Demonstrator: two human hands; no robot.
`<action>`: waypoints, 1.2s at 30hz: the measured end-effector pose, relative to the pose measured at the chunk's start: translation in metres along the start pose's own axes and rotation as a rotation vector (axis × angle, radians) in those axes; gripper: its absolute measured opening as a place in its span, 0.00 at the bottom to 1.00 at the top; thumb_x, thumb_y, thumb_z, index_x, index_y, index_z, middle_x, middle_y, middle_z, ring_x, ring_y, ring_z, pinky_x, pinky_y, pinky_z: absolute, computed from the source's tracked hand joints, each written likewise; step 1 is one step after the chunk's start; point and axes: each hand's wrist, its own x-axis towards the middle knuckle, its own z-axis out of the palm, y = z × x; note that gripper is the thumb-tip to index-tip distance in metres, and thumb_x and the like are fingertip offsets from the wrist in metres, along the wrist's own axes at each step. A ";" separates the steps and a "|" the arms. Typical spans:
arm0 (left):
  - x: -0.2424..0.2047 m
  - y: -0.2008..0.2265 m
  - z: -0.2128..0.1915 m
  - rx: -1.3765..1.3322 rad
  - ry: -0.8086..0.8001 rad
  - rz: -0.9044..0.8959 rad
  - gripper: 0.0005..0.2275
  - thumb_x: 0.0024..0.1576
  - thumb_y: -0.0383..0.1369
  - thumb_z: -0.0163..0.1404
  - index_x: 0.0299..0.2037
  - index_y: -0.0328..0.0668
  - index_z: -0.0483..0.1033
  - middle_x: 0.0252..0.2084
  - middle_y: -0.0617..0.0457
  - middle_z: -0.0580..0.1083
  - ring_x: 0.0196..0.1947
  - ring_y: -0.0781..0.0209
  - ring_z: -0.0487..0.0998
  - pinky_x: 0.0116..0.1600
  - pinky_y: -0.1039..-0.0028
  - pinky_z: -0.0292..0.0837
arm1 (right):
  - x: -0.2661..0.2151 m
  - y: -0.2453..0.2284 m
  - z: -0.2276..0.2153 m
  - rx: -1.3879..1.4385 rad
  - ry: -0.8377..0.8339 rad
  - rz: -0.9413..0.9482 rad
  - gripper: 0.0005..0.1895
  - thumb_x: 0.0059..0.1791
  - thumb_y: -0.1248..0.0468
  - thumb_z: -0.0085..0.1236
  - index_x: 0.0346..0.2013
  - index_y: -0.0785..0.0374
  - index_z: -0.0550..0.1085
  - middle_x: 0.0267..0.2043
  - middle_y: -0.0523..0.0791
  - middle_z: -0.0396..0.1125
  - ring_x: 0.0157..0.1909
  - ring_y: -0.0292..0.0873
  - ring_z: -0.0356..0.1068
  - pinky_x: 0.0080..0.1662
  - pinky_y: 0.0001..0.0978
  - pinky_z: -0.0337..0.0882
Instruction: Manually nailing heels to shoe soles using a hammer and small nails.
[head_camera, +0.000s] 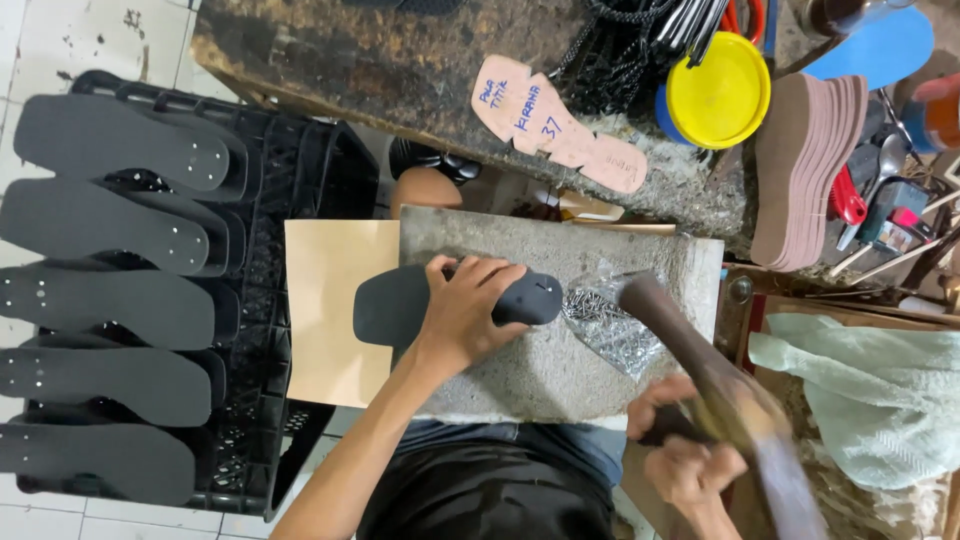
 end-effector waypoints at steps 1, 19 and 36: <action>0.001 -0.001 0.000 0.014 0.045 0.032 0.25 0.41 0.50 0.51 0.47 0.50 0.67 0.47 0.56 0.68 0.47 0.57 0.65 0.50 0.56 0.44 | -0.002 0.020 -0.003 0.694 -0.085 0.131 0.19 0.33 0.60 0.52 0.34 0.64 0.60 0.24 0.42 0.59 0.24 0.35 0.56 0.28 0.25 0.55; 0.000 -0.013 0.004 -0.016 0.085 0.085 0.25 0.38 0.43 0.58 0.47 0.50 0.67 0.46 0.56 0.69 0.45 0.55 0.66 0.45 0.61 0.48 | 0.032 0.014 0.027 -0.546 -0.258 -0.001 0.16 0.44 0.50 0.41 0.25 0.60 0.60 0.11 0.37 0.47 0.11 0.31 0.43 0.17 0.25 0.44; 0.005 0.007 -0.022 -0.181 0.037 0.029 0.23 0.38 0.32 0.60 0.45 0.38 0.70 0.37 0.45 0.71 0.36 0.55 0.65 0.49 0.61 0.46 | 0.030 0.026 0.040 -0.654 -0.223 0.092 0.16 0.38 0.47 0.49 0.25 0.56 0.66 0.07 0.40 0.59 0.11 0.43 0.64 0.19 0.27 0.59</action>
